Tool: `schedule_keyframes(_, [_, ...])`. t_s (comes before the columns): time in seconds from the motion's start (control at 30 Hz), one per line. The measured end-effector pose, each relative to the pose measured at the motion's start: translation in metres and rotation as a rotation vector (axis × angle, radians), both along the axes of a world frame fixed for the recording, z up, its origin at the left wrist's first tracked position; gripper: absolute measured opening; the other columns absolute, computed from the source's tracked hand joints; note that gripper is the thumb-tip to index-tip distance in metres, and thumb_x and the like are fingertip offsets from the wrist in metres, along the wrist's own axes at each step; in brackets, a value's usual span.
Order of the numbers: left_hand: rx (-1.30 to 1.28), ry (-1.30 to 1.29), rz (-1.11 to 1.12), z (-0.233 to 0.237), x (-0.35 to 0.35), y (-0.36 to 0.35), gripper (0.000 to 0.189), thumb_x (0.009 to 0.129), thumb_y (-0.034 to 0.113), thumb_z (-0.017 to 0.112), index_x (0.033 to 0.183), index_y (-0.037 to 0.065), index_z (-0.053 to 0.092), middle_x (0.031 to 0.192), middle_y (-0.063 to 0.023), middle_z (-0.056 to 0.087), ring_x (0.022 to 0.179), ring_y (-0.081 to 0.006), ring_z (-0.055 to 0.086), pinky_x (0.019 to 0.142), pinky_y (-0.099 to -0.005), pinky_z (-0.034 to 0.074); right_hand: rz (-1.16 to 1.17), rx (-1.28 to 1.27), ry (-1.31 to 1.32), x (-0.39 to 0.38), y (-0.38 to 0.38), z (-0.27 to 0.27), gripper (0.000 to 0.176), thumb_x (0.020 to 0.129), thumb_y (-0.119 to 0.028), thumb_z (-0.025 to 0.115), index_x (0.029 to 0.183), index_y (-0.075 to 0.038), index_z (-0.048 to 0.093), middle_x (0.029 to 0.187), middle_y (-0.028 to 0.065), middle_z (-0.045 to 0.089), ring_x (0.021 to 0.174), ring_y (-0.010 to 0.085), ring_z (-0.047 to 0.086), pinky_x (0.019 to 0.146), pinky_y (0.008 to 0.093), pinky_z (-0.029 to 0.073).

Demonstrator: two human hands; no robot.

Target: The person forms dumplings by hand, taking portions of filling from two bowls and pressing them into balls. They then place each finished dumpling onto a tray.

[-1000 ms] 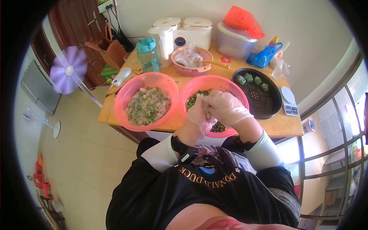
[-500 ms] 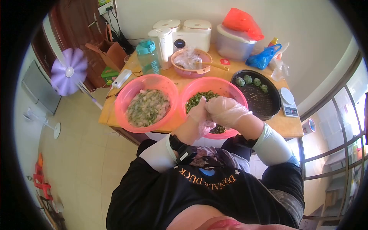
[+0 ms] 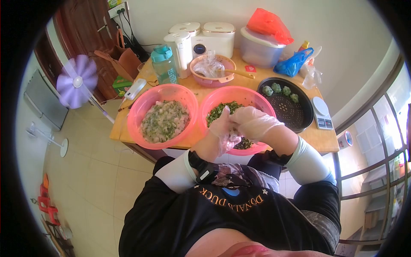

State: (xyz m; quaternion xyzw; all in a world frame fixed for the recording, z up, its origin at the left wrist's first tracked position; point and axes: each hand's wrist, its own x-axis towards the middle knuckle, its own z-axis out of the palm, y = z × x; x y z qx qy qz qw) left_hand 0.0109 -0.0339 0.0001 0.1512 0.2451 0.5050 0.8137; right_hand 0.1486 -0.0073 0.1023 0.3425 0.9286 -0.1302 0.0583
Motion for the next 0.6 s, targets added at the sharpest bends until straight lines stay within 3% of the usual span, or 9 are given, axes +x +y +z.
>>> schedule_keyframes(0.2, [0.086, -0.008, -0.031, 0.002, 0.001, 0.0, 0.049, 0.107, 0.056, 0.039, 0.101, 0.014, 0.065, 0.076, -0.001, 0.063, 0.052, -0.0125, 0.051, 0.042, -0.0248, 0.036, -0.105, -0.126, 0.164, 0.0, 0.006, -0.012, 0.02, 0.088, -0.01, 0.058, 0.101, 0.0, 0.07, 0.094, 0.0205, 0.07, 0.09, 0.0375, 0.069, 0.081, 0.0436, 0.054])
schedule_keyframes(0.37, [0.061, -0.023, -0.05, 0.003, -0.002, 0.002, 0.046, 0.108, 0.052, 0.039, 0.104, 0.015, 0.065, 0.078, -0.0004, 0.064, 0.053, -0.0124, 0.053, 0.044, -0.0254, 0.038, -0.249, -0.197, -0.012, -0.009, -0.003, 0.012, 0.019, 0.087, -0.011, 0.059, 0.098, -0.001, 0.071, 0.092, 0.0221, 0.071, 0.091, 0.0386, 0.069, 0.081, 0.0439, 0.054])
schedule_keyframes(0.47, [0.063, 0.015, 0.003, 0.001, -0.001, 0.004, 0.042, 0.108, 0.05, 0.041, 0.103, 0.016, 0.065, 0.079, -0.0003, 0.064, 0.055, -0.0124, 0.053, 0.045, -0.0262, 0.039, -0.056, -0.014, 0.083, -0.004, 0.01, -0.01, 0.019, 0.087, -0.01, 0.058, 0.098, 0.0, 0.071, 0.094, 0.0228, 0.071, 0.092, 0.0387, 0.069, 0.081, 0.0444, 0.054])
schedule_keyframes(0.6, [0.014, -0.019, 0.011, 0.002, -0.002, 0.005, 0.04, 0.108, 0.049, 0.042, 0.103, 0.017, 0.065, 0.079, -0.0004, 0.064, 0.057, -0.0128, 0.054, 0.046, -0.0266, 0.039, -0.065, -0.058, 0.03, -0.006, 0.009, -0.006, 0.026, 0.092, -0.01, 0.053, 0.109, 0.0, 0.07, 0.103, 0.0231, 0.072, 0.089, 0.0342, 0.072, 0.074, 0.0414, 0.057])
